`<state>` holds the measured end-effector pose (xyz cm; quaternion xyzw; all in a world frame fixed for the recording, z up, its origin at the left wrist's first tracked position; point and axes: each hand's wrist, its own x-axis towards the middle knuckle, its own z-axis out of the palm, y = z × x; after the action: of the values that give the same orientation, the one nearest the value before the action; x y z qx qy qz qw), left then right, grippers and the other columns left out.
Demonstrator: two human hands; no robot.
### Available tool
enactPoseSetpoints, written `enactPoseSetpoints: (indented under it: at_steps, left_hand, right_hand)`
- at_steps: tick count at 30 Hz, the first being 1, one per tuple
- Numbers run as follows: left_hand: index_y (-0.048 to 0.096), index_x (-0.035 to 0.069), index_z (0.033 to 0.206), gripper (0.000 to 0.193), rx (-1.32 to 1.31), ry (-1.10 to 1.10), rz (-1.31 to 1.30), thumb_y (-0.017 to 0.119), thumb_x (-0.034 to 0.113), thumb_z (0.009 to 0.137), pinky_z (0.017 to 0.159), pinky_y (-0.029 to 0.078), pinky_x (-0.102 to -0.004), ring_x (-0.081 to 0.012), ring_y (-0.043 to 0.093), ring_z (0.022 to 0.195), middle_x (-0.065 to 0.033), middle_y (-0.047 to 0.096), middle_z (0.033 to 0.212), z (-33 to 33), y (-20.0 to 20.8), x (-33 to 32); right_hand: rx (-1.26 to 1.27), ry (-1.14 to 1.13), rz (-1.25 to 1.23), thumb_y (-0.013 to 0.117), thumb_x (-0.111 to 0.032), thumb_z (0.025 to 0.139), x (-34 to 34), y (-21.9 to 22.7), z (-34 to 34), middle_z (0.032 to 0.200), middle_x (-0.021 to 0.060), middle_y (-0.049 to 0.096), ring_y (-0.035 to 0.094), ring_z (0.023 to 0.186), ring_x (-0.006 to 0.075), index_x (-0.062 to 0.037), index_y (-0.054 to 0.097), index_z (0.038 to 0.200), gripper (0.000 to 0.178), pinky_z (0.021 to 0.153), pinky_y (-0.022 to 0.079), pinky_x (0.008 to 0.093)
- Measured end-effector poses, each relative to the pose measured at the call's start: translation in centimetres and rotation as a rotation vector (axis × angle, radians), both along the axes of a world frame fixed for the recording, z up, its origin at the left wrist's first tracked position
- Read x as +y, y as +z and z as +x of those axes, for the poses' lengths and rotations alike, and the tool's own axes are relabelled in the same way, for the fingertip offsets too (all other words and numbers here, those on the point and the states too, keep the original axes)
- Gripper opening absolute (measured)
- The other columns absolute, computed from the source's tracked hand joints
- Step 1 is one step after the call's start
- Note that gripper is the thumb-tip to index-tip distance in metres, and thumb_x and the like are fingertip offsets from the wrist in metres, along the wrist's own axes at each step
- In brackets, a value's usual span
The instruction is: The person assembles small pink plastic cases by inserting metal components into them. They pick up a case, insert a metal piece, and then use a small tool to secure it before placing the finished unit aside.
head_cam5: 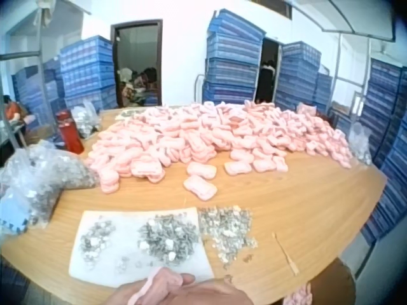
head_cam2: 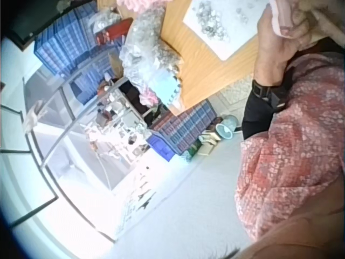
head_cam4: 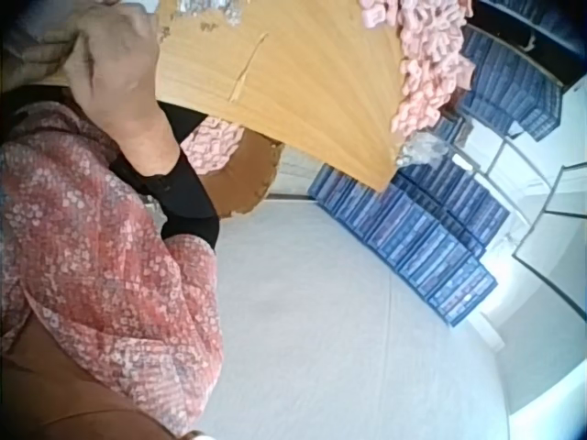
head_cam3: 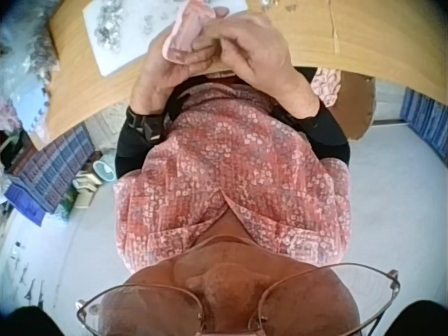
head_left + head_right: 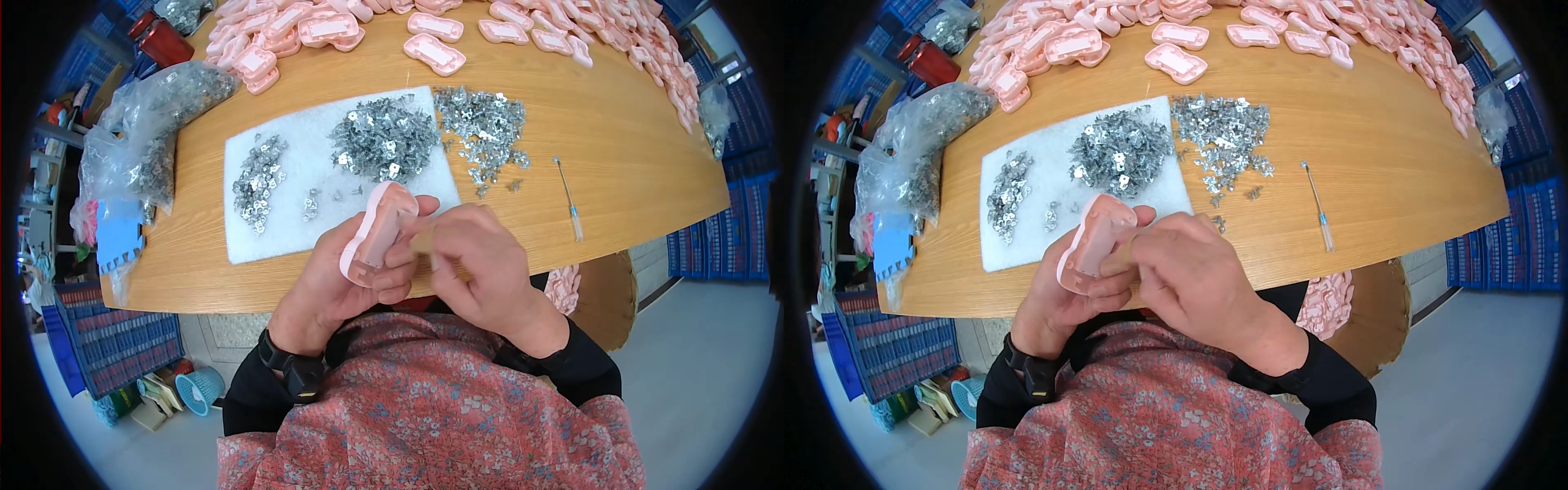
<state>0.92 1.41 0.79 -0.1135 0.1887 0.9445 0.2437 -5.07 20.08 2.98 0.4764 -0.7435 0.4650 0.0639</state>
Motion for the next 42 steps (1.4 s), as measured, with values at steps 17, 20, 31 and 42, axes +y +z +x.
enactPoseSetpoints:
  at_steps: [17,20,31,42]
  left_hand:
    - [0.035,0.009,0.141,0.039,0.38,0.212,-0.936,0.04,0.024,0.106,0.079,0.049,-0.0251,-0.0073,0.054,0.091,-0.0036,0.056,0.109,0.3,0.3,2.4]
    - [0.035,0.008,0.14,0.039,0.341,0.195,-0.777,0.046,0.018,0.104,0.081,0.051,-0.0281,-0.0093,0.058,0.098,-0.0069,0.058,0.114,1.1,0.6,1.8]
    - [0.022,0.012,0.157,0.07,0.177,0.241,-0.473,0.058,0.02,0.097,0.095,0.052,-0.038,-0.0227,0.062,0.112,-0.0142,0.057,0.129,4.5,-0.4,-2.8]
    - [0.033,0.002,0.15,0.065,0.11,0.362,-0.49,0.062,0.027,0.097,0.079,0.06,-0.0432,-0.0256,0.069,0.093,-0.0141,0.066,0.099,6.3,-0.1,-6.4]
  right_hand:
    - [-1.008,-0.086,-0.371,0.061,-0.001,0.094,0.5,0.8,0.2,0.105,0.0063,0.067,0.063,0.098,0.0102,-0.0003,0.053,0.117,0.024,0.09,0.05,0.0267]
    - [-1.157,0.017,-0.331,0.061,0.0,0.094,1.3,0.3,-0.6,0.102,0.0058,0.068,0.063,0.096,0.0098,-0.0013,0.053,0.118,0.026,0.088,0.05,0.0255]
    - [-1.175,0.055,-0.138,0.066,-0.004,0.093,-4.0,0.7,1.4,0.102,0.0065,0.071,0.065,0.094,0.0078,-0.0028,0.054,0.117,0.027,0.083,0.05,0.0241]
    - [0.223,-0.101,0.355,0.071,0.0,0.073,-9.1,-1.2,-3.1,0.081,0.0029,0.064,0.056,0.084,0.0237,-0.0117,0.065,0.097,0.028,0.071,0.042,0.0375]
